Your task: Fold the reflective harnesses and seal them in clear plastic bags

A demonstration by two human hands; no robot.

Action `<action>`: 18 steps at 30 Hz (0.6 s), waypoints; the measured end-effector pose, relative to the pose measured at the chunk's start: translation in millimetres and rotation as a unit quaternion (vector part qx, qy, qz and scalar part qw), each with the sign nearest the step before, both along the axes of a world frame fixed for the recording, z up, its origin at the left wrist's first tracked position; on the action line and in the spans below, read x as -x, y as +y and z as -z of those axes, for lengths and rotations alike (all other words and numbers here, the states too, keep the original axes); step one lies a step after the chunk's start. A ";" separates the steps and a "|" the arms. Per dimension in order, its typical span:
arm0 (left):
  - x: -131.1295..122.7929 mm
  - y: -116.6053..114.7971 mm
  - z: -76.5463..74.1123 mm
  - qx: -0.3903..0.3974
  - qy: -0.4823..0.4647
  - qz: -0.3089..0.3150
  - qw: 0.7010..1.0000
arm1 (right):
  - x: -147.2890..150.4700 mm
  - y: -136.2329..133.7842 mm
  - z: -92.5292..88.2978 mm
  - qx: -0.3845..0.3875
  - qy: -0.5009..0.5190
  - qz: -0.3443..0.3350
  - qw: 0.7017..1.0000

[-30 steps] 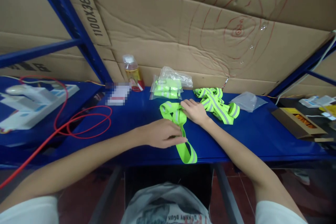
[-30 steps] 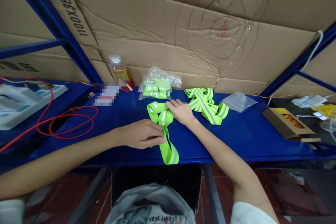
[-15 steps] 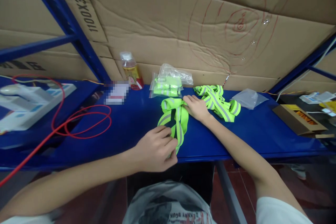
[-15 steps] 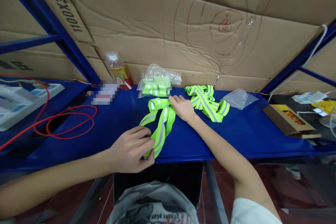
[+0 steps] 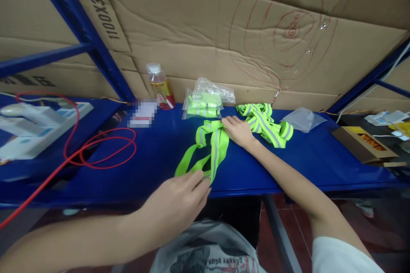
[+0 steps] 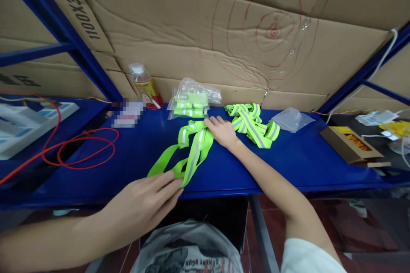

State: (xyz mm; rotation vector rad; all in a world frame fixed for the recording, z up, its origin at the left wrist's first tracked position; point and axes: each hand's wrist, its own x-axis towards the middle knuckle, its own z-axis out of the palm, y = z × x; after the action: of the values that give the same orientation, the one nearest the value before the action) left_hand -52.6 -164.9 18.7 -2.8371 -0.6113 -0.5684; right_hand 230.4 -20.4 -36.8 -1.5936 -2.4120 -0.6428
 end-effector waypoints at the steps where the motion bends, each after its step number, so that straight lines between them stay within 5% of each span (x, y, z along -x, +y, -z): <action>1: -0.9 -1.2 0.1 -0.023 0.013 0.011 1.000 | -0.2 0.2 0.4 -0.002 0.000 0.000 1.000; 11: 5.7 19.9 -25.7 -0.103 0.042 0.090 0.990 | 0.7 -1.4 -2.5 0.011 0.002 0.006 1.000; 15: 21.9 28.6 -34.3 -0.185 -0.047 0.163 0.968 | 1.9 -2.9 -5.1 0.019 0.009 0.009 1.000; 18: 36.7 34.7 -30.5 -0.106 -0.160 0.144 0.971 | 2.0 -4.1 -5.3 0.024 0.013 0.004 1.000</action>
State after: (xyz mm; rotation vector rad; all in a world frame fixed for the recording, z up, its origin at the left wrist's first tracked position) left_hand -89.2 -130.2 49.2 -2.6626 -0.1648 -1.0863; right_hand 228.4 -24.5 -31.5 -1.6216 -2.4212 -0.5659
